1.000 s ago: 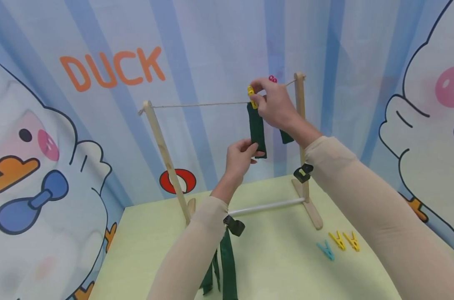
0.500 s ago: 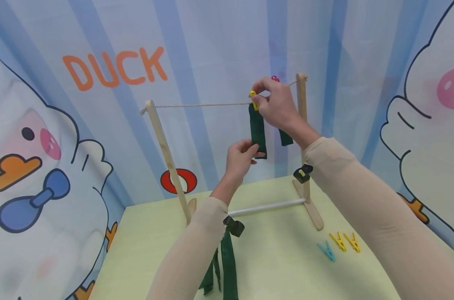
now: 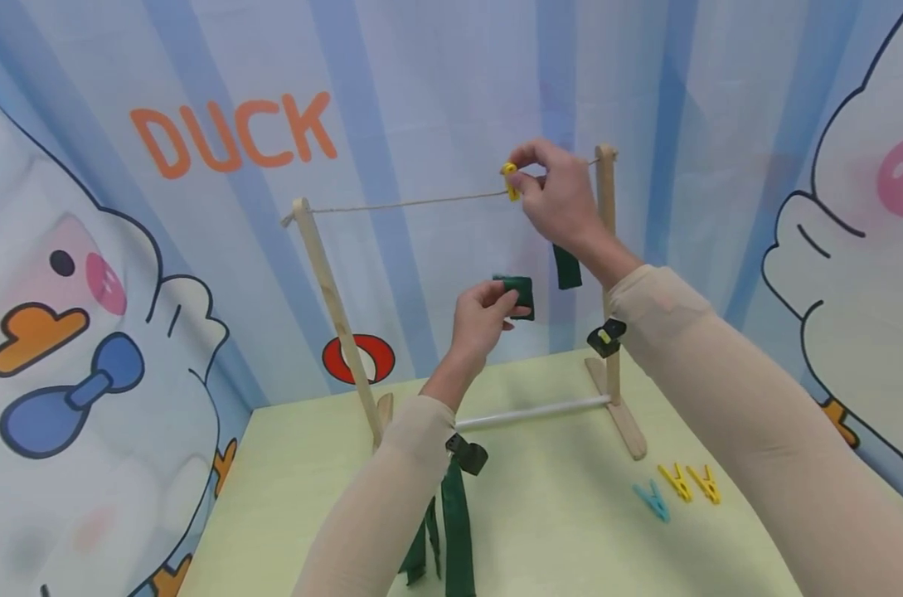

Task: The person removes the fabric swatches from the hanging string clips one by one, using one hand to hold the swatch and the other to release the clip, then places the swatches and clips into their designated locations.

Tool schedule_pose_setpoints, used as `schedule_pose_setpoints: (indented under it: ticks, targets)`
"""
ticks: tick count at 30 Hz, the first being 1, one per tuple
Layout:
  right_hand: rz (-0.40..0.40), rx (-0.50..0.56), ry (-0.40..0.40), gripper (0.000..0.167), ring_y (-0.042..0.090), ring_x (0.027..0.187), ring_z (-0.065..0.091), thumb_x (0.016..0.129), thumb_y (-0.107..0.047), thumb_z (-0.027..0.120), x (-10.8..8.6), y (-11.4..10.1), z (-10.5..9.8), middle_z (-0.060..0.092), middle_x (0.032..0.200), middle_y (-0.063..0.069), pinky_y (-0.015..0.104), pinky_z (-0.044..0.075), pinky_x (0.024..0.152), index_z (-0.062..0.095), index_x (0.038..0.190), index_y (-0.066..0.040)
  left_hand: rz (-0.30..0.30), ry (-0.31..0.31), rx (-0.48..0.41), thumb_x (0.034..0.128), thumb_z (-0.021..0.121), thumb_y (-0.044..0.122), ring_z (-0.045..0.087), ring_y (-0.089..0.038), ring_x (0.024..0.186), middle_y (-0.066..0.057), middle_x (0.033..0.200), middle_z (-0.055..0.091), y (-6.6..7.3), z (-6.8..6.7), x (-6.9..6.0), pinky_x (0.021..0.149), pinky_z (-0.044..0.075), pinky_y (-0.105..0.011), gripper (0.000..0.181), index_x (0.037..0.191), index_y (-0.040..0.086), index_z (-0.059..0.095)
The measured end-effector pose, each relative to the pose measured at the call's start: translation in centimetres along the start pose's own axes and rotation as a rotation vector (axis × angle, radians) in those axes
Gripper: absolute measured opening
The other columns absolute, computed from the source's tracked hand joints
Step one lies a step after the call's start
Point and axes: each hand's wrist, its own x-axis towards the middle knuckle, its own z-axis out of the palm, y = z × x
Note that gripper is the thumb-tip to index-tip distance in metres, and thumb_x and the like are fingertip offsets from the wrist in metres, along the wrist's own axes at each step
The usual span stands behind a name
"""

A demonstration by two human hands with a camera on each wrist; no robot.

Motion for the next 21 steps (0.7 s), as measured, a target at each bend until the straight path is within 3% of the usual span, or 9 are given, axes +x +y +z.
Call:
schedule_pose_setpoints:
  ticks: [7,16,21]
  targets:
    - [0.028,-0.008,0.046,0.017,0.015,0.07,0.059,0.103,-0.012,0.056,0.4,-0.5,-0.5,0.066,0.116,0.006,0.023,0.045,0.059,0.064,0.115,-0.003,-0.012,-0.017,-0.014,0.1014,0.061,0.016,0.071,-0.03,0.099,-0.015,0.118,0.067,-0.5,-0.2,-0.2,0.069,0.054,-0.027,0.03,0.127,0.002,0.065]
    - [0.065,-0.12,0.095,0.02,0.014,0.059,0.051,0.103,-0.025,0.057,0.7,-1.3,-1.4,0.068,0.117,-0.004,0.027,0.035,0.055,0.066,0.116,-0.013,-0.024,-0.013,-0.006,0.1013,0.061,0.015,0.072,-0.018,0.088,-0.013,0.114,0.067,-1.4,-0.8,-0.9,0.069,0.054,-0.026,0.028,0.125,0.001,0.065]
    - [0.03,-0.021,0.109,0.018,0.014,0.064,0.057,0.102,-0.019,0.058,0.6,-1.2,-1.6,0.067,0.115,0.001,0.026,0.042,0.055,0.065,0.115,-0.008,-0.017,-0.018,-0.005,0.1015,0.061,0.016,0.072,-0.015,0.087,-0.012,0.114,0.068,-1.5,-1.0,-0.7,0.069,0.054,-0.027,0.028,0.125,0.002,0.065]
